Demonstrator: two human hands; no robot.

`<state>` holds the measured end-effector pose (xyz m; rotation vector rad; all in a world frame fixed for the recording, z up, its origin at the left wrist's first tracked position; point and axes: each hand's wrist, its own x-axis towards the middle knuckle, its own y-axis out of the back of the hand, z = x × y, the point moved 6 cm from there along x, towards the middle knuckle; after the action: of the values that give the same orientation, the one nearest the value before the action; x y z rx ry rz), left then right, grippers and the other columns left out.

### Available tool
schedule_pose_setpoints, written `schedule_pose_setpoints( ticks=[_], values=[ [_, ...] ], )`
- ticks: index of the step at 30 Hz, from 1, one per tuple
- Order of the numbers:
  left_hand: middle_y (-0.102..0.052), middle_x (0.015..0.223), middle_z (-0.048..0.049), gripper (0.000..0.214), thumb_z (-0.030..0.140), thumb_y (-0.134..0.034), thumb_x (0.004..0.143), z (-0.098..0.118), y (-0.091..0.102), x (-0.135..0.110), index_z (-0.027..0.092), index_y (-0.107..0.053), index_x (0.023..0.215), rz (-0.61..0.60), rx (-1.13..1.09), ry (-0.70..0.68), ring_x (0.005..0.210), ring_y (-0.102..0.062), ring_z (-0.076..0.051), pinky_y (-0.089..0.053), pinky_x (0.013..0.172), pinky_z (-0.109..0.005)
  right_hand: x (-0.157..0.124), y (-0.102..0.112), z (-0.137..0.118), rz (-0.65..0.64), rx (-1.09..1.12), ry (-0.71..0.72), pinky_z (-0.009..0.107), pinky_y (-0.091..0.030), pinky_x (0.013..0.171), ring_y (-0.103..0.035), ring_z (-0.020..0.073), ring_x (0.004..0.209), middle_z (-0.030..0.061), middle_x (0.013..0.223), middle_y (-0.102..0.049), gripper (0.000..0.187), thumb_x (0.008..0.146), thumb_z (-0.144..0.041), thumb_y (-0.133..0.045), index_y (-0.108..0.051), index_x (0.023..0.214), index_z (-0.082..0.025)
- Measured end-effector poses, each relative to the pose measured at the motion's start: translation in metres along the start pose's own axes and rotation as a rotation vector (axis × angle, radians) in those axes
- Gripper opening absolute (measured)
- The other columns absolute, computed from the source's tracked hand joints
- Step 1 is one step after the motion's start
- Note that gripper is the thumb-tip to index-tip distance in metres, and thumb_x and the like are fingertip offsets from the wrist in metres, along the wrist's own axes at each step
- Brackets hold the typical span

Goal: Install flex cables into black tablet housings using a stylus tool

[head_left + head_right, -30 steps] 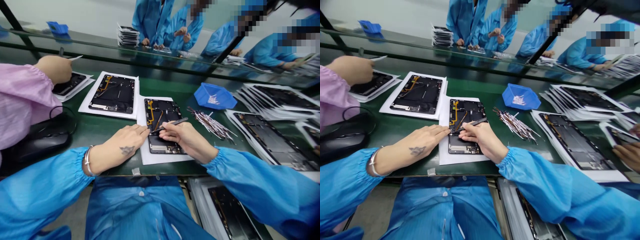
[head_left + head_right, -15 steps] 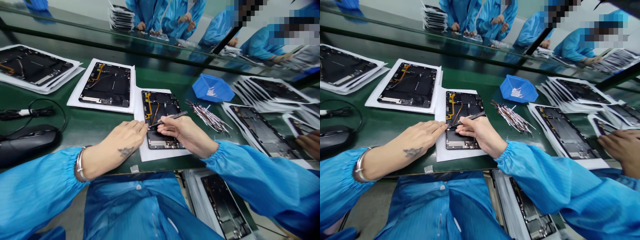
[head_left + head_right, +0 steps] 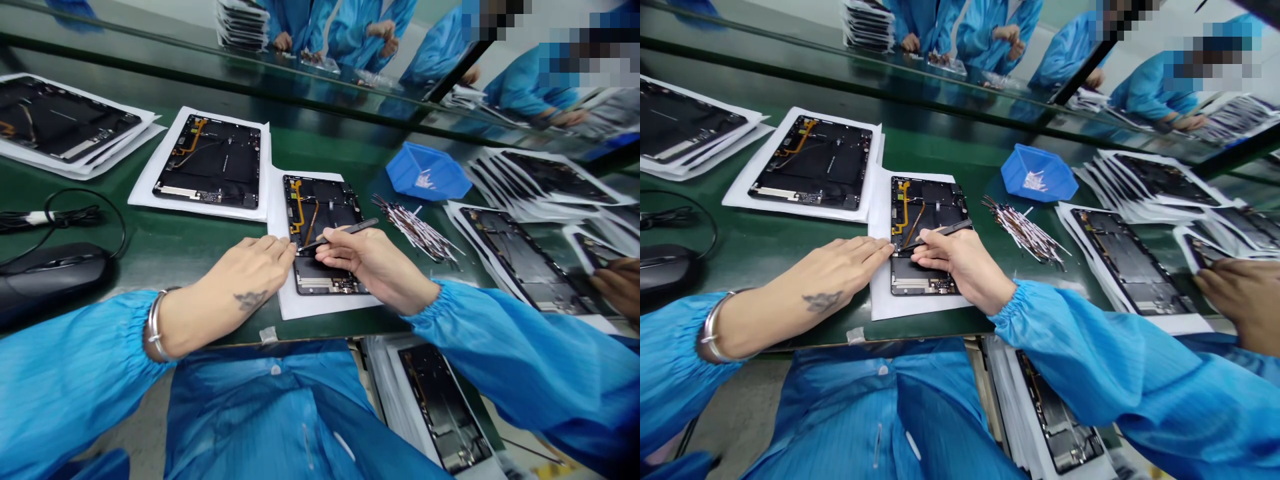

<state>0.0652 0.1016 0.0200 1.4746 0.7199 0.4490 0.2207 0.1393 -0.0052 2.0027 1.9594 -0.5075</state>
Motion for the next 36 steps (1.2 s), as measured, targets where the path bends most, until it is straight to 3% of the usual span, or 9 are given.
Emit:
schedule_pose_setpoints(
  ticks=[16, 26, 36],
  values=[
    [-0.054, 0.136, -0.0205, 0.039, 0.007, -0.033, 0.099, -0.0004, 0.002, -0.0006, 0.003, -0.048, 0.135, 0.033, -0.008, -0.004, 0.121, -0.056, -0.029, -0.052, 0.094, -0.042, -0.0019, -0.0031, -0.0025, 0.016, -0.039, -0.008, 0.015, -0.057, 0.058, -0.069, 0.0112, 0.055, 0.0078, 0.062, -0.072, 0.029, 0.094, -0.011, -0.06, -0.07, 0.067, -0.01],
    [-0.058, 0.131, -0.019, 0.034, 0.008, -0.036, 0.099, -0.0019, 0.0033, 0.0007, 0.006, -0.052, 0.129, 0.04, -0.056, 0.004, 0.119, -0.057, -0.028, -0.051, 0.094, -0.041, 0.0008, -0.0022, -0.0007, 0.001, -0.039, 0.039, 0.016, -0.059, 0.056, -0.07, 0.0125, 0.058, 0.0069, 0.065, -0.073, 0.015, 0.087, -0.017, -0.071, -0.069, 0.073, -0.013],
    [-0.057, 0.132, -0.0193, 0.036, 0.008, -0.033, 0.1, -0.0017, 0.0019, 0.0012, 0.005, -0.05, 0.132, 0.038, -0.026, -0.006, 0.119, -0.056, -0.029, -0.05, 0.094, -0.042, 0.0, -0.0017, -0.0017, -0.015, -0.059, 0.059, 0.017, -0.06, 0.056, -0.069, 0.0131, 0.058, 0.0072, 0.067, -0.072, 0.018, 0.084, -0.023, -0.076, -0.068, 0.072, -0.012]
  ],
)
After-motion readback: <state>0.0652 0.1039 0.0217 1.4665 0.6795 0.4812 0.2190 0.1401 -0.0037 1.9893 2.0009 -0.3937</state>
